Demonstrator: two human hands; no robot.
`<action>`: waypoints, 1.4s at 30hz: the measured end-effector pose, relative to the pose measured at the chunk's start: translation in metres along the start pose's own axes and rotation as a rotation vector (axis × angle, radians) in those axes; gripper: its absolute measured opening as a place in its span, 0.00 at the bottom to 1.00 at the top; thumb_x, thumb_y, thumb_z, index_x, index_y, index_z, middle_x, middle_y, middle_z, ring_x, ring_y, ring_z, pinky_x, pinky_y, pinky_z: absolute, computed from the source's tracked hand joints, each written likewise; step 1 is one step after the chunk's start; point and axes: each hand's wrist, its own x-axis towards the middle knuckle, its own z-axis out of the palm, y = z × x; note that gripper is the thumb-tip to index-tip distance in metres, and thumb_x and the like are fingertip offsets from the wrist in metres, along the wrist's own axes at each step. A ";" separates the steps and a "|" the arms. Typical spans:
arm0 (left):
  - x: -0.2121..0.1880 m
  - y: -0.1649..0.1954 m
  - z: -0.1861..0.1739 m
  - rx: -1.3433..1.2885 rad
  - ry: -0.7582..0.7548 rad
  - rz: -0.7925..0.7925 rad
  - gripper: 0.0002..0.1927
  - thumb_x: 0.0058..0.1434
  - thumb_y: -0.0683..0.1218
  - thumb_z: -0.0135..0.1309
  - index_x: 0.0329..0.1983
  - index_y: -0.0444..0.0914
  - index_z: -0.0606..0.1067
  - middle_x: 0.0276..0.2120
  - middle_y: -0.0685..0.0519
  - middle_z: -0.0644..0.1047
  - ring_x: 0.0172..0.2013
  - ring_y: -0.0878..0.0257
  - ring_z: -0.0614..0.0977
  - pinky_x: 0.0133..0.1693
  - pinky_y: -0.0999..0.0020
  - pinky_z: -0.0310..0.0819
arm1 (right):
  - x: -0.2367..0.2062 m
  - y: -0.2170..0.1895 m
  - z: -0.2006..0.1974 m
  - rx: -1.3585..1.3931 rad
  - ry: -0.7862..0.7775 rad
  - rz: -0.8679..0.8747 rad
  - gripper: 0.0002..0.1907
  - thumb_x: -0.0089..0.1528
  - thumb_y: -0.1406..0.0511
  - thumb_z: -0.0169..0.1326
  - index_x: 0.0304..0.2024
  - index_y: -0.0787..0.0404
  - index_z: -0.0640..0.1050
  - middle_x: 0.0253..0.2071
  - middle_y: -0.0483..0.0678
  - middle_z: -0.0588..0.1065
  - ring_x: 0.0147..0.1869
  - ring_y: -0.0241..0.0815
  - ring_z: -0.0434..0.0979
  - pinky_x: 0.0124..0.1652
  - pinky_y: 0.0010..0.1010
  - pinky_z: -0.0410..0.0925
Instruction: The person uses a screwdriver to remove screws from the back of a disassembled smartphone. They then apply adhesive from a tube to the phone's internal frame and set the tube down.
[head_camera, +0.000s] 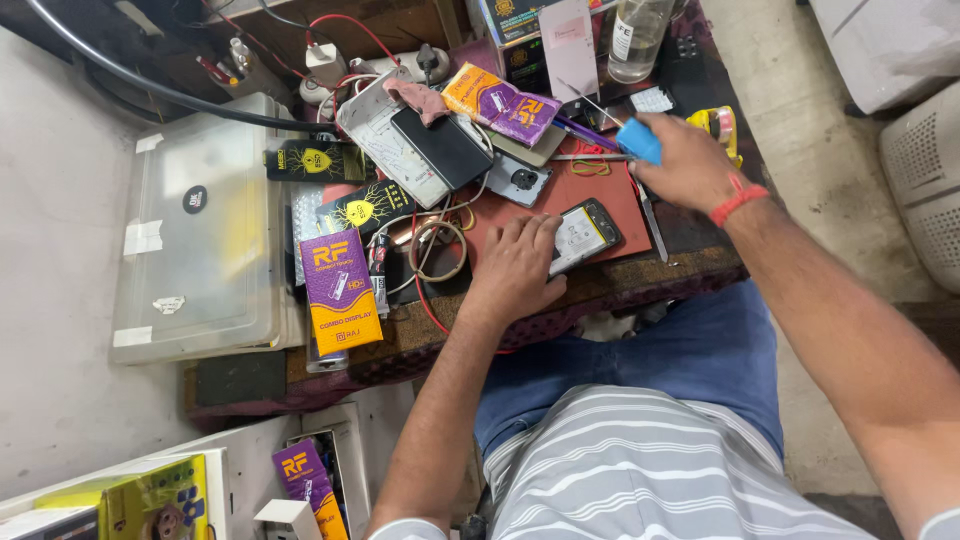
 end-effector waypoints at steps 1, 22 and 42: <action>0.000 0.002 0.002 0.031 -0.015 -0.020 0.45 0.46 0.55 0.66 0.65 0.34 0.65 0.61 0.44 0.72 0.62 0.46 0.71 0.57 0.46 0.63 | 0.009 -0.004 -0.005 -0.058 -0.002 -0.040 0.35 0.59 0.62 0.63 0.67 0.66 0.70 0.56 0.66 0.76 0.60 0.63 0.76 0.57 0.46 0.68; 0.183 0.047 0.086 -0.972 0.319 -0.566 0.27 0.66 0.51 0.53 0.59 0.26 0.66 0.40 0.40 0.80 0.40 0.51 0.84 0.42 0.58 0.78 | -0.001 0.036 -0.017 0.709 0.268 0.207 0.14 0.70 0.64 0.52 0.53 0.65 0.79 0.46 0.52 0.82 0.47 0.36 0.82 0.48 0.27 0.74; 0.215 0.096 0.083 -0.308 -0.054 -0.663 0.63 0.52 0.64 0.62 0.68 0.15 0.43 0.35 0.34 0.81 0.36 0.41 0.85 0.38 0.49 0.81 | -0.100 0.099 -0.060 1.127 -0.023 0.448 0.21 0.65 0.72 0.44 0.61 0.67 0.72 0.32 0.48 0.75 0.31 0.36 0.76 0.31 0.25 0.71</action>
